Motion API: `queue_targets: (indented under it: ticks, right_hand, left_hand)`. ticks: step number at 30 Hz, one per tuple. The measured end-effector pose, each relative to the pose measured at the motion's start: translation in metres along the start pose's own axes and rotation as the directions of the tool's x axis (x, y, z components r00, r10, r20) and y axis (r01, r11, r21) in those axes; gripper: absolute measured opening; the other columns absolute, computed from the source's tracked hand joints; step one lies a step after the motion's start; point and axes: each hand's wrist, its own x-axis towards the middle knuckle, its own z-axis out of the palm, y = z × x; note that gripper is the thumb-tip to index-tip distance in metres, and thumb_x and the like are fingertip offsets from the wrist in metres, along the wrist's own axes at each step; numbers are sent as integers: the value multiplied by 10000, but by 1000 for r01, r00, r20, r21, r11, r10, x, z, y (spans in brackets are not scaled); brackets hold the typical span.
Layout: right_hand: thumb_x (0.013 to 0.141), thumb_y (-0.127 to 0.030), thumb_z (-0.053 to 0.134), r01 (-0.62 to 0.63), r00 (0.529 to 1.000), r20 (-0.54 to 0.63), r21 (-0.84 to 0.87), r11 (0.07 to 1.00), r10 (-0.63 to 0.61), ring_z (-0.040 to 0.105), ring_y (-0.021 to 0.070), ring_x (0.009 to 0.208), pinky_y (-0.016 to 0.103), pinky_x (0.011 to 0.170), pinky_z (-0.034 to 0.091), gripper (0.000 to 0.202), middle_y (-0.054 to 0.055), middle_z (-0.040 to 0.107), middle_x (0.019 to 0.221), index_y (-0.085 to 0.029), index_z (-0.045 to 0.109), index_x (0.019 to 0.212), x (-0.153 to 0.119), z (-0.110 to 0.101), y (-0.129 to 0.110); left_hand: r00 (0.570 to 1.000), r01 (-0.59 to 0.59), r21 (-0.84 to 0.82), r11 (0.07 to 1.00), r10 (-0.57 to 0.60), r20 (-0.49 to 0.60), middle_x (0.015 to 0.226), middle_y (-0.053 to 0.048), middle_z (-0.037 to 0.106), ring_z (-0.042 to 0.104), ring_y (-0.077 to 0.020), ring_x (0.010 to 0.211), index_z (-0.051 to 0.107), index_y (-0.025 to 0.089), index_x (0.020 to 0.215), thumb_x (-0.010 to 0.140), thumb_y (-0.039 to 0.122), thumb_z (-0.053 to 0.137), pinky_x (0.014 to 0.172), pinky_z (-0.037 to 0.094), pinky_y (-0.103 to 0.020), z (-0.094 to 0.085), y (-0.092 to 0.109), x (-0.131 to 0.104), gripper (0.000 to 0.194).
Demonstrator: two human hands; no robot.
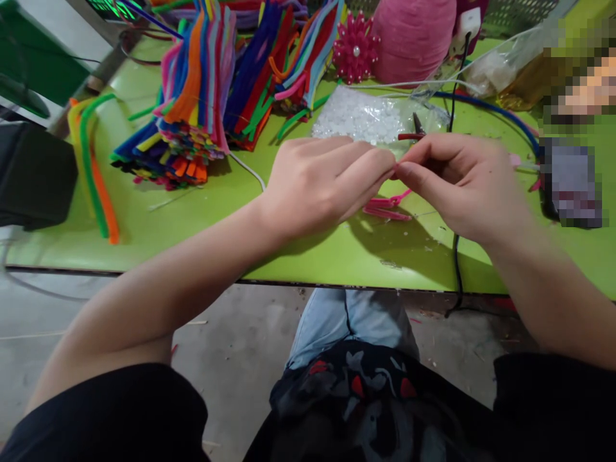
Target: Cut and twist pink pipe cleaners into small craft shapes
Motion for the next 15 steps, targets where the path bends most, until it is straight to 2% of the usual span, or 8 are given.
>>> queue_targets:
  ticks: [3, 7, 9, 12, 13, 15]
  right_hand:
    - [929, -268, 784, 93, 994, -50, -69, 993, -96, 508, 125, 603, 279, 505, 358, 183, 7, 621, 696, -208, 679, 791, -1, 3, 0]
    - [922, -213, 743, 271, 953, -49, -303, 914, -298, 571, 158, 669, 323, 569, 436, 177, 15, 627, 744, -230, 640, 780, -2, 2, 0]
    - [933, -199, 700, 382, 908, 8, -427, 820, -419, 609, 182, 707, 351, 616, 484, 159, 23, 628, 762, -240, 624, 800, -2, 1, 0]
    - [980, -183, 620, 488, 839, 99, -571, 660, -535, 663, 217, 797, 382, 686, 544, 145, 47, 663, 824, -249, 620, 850, -2, -1, -1]
    - [996, -183, 602, 503, 825, 123, -603, 619, -551, 671, 224, 819, 389, 702, 557, 152, 53, 672, 840, -251, 620, 862, -2, -1, -1]
    - [1013, -189, 591, 550, 788, 181, -637, 540, -589, 671, 234, 840, 405, 723, 570, 144, 59, 676, 858, -254, 622, 888, -3, -2, 0]
  left_hand:
    - [993, -106, 73, 992, 109, -39, 817, -53, 738, 665, -165, 717, 728, 215, 1031, 1104, 383, 465, 649, 411, -327, 3, 1, -1, 321]
    - [999, 11, -94, 996, -16, -50, 792, -31, 736, 650, -145, 678, 711, 213, 988, 1063, 330, 526, 627, 422, -299, 2, 7, 0, 232]
    - [991, 136, -241, 961, -136, 18, 784, -25, 729, 654, -144, 692, 699, 213, 929, 1022, 292, 585, 645, 454, -284, -3, 11, 3, 167]
    - [940, 339, -480, 809, -268, 212, 706, -14, 693, 631, -126, 651, 676, 192, 818, 978, 235, 646, 625, 470, -254, -12, 15, 11, 168]
    - [912, 407, -557, 724, -287, 294, 667, -9, 675, 609, -112, 612, 668, 183, 782, 970, 197, 643, 598, 461, -241, -15, 15, 15, 190]
    - [827, 560, -654, 509, -295, 478, 585, -1, 630, 539, -86, 509, 649, 167, 710, 958, 114, 597, 521, 421, -223, -19, 12, 22, 259]
